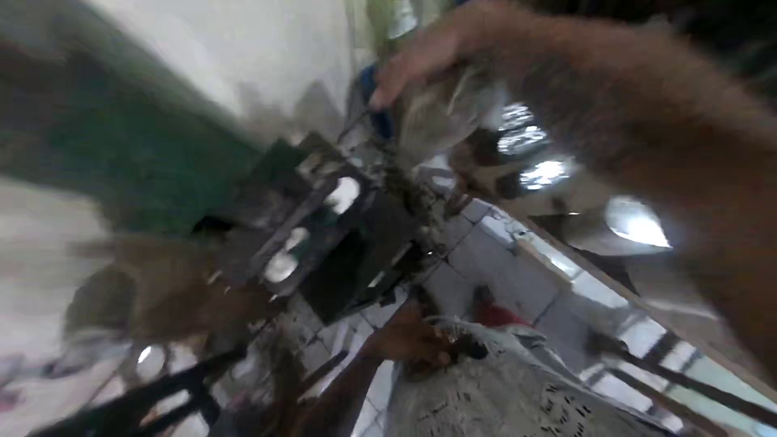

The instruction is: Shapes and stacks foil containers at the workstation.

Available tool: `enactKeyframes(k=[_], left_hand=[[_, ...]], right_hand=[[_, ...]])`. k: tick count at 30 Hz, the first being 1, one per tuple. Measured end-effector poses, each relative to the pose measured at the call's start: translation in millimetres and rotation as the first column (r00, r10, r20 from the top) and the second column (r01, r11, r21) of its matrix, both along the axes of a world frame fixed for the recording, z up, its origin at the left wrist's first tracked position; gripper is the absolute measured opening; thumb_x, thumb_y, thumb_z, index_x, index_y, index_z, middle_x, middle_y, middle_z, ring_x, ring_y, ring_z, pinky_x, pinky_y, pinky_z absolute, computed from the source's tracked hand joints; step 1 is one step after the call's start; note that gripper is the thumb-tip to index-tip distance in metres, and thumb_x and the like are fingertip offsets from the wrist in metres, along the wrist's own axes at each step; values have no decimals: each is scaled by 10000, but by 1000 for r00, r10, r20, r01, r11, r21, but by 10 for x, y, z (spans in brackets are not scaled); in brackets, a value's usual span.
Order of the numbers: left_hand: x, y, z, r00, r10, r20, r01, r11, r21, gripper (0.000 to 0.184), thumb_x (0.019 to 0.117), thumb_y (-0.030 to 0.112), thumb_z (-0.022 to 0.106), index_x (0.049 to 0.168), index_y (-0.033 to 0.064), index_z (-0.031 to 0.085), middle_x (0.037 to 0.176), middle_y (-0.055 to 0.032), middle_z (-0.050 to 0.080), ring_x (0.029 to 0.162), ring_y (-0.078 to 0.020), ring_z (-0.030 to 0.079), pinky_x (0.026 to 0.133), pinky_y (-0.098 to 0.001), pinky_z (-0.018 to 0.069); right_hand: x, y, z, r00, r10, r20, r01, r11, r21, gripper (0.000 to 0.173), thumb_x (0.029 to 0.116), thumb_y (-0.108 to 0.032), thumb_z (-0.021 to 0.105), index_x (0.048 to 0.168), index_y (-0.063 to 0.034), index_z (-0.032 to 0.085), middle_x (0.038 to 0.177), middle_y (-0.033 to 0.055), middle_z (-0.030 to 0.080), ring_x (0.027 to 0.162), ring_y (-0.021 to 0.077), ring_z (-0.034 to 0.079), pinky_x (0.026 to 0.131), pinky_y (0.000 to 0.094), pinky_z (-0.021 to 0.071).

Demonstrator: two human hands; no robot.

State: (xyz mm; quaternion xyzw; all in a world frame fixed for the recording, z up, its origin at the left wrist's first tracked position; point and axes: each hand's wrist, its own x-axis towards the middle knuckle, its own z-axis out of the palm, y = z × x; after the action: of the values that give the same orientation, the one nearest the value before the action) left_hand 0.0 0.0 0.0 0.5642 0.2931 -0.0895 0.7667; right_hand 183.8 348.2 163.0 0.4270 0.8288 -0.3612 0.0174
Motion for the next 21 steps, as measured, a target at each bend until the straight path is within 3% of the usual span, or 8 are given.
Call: enactKeyframes(k=[3, 6, 8, 9, 11, 13, 17, 21], left_hand=[[492, 94, -61, 998, 37, -45, -29, 987, 159, 221, 981, 167, 592, 1043, -17, 698, 903, -42, 679, 802, -65, 617, 778, -302, 540], [879, 582, -203, 967, 223, -122, -169, 923, 346, 383, 989, 101, 556, 1352, -18, 576, 1215, -155, 670, 1057, -185, 670, 946, -396, 562], [1248, 1100, -206, 929, 293, -225, -154, 861, 485, 492, 1013, 99, 542, 1493, 22, 468, 1405, -190, 578, 1237, -248, 608, 1058, -440, 506], [1484, 1354, -178, 919, 298, -257, -115, 828, 549, 468, 1026, 125, 560, 1477, 20, 487, 1411, -208, 563, 1241, -284, 602, 1058, -472, 501], [1997, 1799, -152, 920, 245, -307, 21, 750, 661, 399, 1029, 220, 608, 1373, 19, 588, 1357, -224, 571, 1168, -328, 624, 997, -530, 526], [2574, 2170, -145, 935, 105, -338, 195, 642, 741, 329, 1040, 268, 585, 1209, 1, 677, 1247, -232, 610, 1109, -340, 632, 967, -544, 521], [3481, 2641, -283, 834, -187, -520, 548, 403, 733, 366, 1033, 310, 560, 1115, -24, 685, 1214, -249, 604, 1108, -374, 625, 956, -566, 514], [3712, 2877, -592, 783, -294, -548, 621, 314, 718, 396, 990, 359, 644, 1110, -16, 686, 1206, -235, 616, 1105, -362, 634, 966, -550, 525]], right_hand=[[867, -1276, -159, 991, 126, -34, -127, 991, -33, 592, 962, -497, 673, 1363, -65, 617, 1235, 180, 665, 1137, 336, 639, 976, 606, 493], [1902, -2534, -969, 997, -81, -15, 78, 985, -155, 761, 803, -428, 863, 1415, -96, 555, 1263, 179, 642, 1137, 367, 636, 933, 625, 524], [2408, -3226, -1778, 952, -293, 86, 306, 911, -277, 789, 860, -348, 818, 1521, -113, 458, 1414, 221, 572, 1287, 433, 555, 1040, 682, 442], [2617, -3563, -2271, 902, -408, 143, 432, 853, -294, 778, 914, -399, 744, 1557, -120, 408, 1513, 214, 487, 1390, 436, 464, 1107, 688, 372], [2930, -4179, -3306, 788, -579, 208, 614, 764, -199, 918, 851, -641, 680, 1554, -113, 413, 1575, 175, 438, 1442, 393, 418, 1161, 640, 330], [3107, -4443, -3813, 747, -610, 262, 662, 720, -210, 1017, 811, -684, 693, 1584, -107, 374, 1627, 159, 377, 1497, 373, 351, 1208, 593, 280], [3157, -4355, -3729, 729, -608, 314, 683, 679, -271, 1048, 775, -661, 750, 1581, -111, 368, 1619, 156, 386, 1492, 359, 361, 1209, 573, 286], [3256, -4451, -4017, 662, -682, 310, 747, 571, -340, 999, 770, -652, 759, 1562, -149, 415, 1615, 143, 394, 1502, 364, 337, 1218, 599, 267]])
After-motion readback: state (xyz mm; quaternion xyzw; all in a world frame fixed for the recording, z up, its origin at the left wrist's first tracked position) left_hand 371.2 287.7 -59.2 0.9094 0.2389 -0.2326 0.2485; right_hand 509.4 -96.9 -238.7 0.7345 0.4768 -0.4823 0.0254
